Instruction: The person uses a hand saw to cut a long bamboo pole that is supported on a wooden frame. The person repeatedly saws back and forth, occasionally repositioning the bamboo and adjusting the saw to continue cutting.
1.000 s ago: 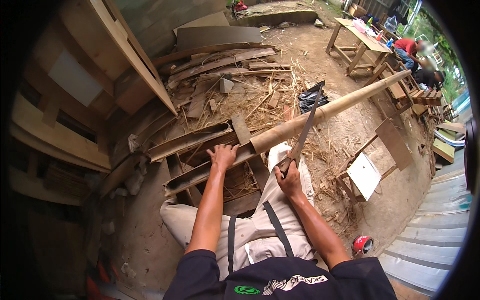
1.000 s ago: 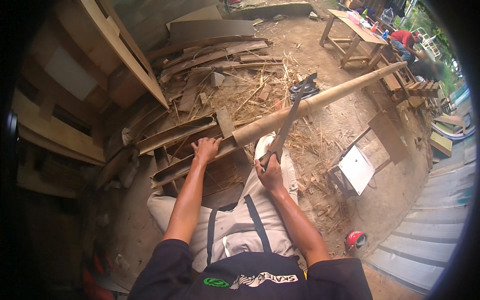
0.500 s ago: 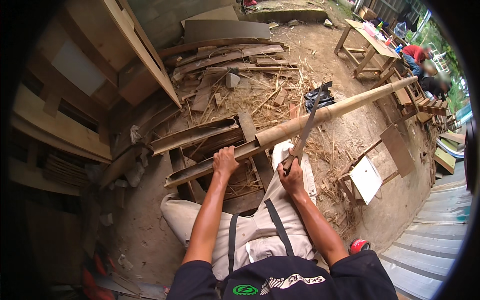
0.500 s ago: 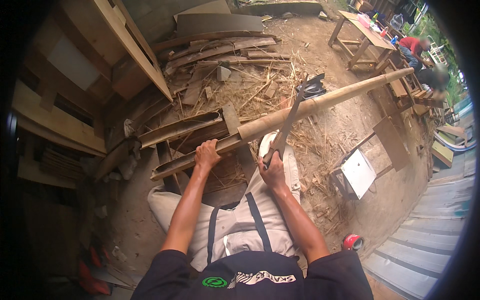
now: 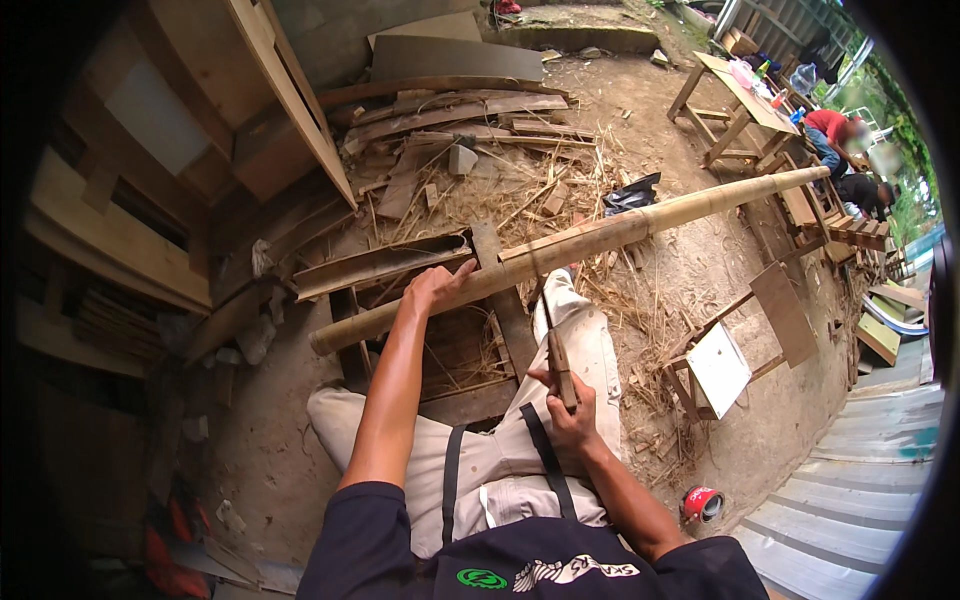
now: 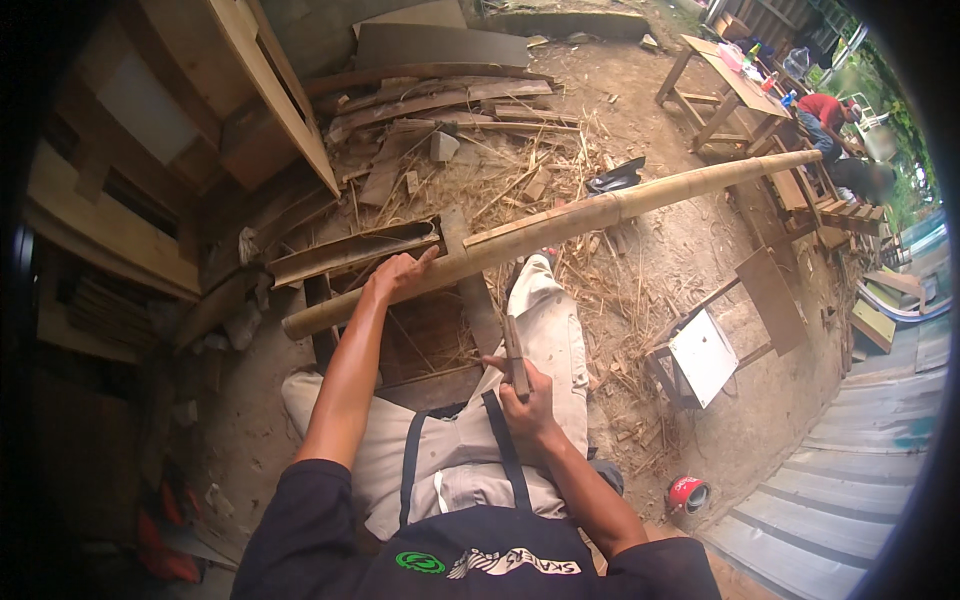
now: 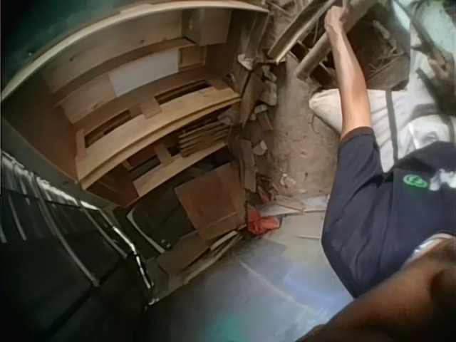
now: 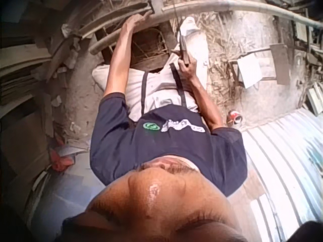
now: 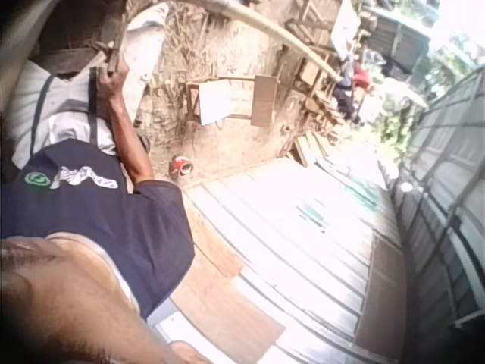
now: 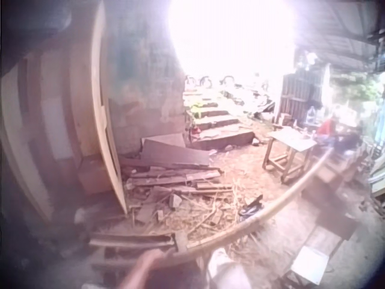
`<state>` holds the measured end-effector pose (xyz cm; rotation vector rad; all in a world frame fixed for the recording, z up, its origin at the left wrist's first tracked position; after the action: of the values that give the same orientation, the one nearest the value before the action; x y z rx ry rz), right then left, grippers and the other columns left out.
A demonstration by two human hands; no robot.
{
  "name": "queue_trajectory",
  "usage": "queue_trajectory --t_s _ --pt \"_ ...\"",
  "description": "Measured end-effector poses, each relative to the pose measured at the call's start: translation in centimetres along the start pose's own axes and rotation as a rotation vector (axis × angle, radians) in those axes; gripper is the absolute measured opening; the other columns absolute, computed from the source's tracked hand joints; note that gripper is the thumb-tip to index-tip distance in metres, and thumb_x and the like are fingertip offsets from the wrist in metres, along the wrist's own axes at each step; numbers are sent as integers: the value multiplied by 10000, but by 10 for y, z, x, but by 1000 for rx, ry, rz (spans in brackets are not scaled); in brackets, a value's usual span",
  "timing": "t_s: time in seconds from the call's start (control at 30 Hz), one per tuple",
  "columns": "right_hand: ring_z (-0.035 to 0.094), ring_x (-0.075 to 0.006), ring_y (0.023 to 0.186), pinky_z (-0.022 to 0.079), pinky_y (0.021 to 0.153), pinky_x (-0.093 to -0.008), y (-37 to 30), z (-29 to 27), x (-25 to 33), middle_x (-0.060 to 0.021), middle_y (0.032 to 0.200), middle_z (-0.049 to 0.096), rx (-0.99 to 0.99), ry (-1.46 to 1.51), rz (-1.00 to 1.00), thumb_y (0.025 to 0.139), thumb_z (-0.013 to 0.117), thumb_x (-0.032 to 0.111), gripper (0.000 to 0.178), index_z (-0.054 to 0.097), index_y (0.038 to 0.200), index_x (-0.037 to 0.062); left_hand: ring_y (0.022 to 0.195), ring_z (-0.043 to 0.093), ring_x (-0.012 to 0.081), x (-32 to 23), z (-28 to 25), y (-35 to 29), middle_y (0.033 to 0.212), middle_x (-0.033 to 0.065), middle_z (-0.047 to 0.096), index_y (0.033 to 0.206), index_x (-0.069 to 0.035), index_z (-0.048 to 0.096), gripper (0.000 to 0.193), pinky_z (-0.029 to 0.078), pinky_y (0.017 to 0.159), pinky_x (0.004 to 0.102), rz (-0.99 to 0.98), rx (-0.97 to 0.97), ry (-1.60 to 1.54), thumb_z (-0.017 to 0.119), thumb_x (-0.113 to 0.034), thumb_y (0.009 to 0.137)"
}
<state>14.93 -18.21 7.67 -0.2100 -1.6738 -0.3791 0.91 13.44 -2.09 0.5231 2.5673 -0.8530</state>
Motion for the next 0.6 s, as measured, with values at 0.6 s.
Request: queue_trajectory --t_s 0.6 --pt "565 -103 604 457 570 -249 1 14 -54 -53 722 637 52 170 287 976 551 173 194 576 923 -12 1061 562 301 -15 -2 -3 1077 122 604 1198 -44 565 889 407 874 467 154 -543 398 693 -758 685"
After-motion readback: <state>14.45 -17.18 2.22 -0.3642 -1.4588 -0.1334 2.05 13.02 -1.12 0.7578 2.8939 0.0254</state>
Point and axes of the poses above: each hand's wrist, its own y-axis towards the middle knuckle, its own z-axis out of the palm, x = y × z, the point moved 6 cm from there along y, towards the middle knuckle
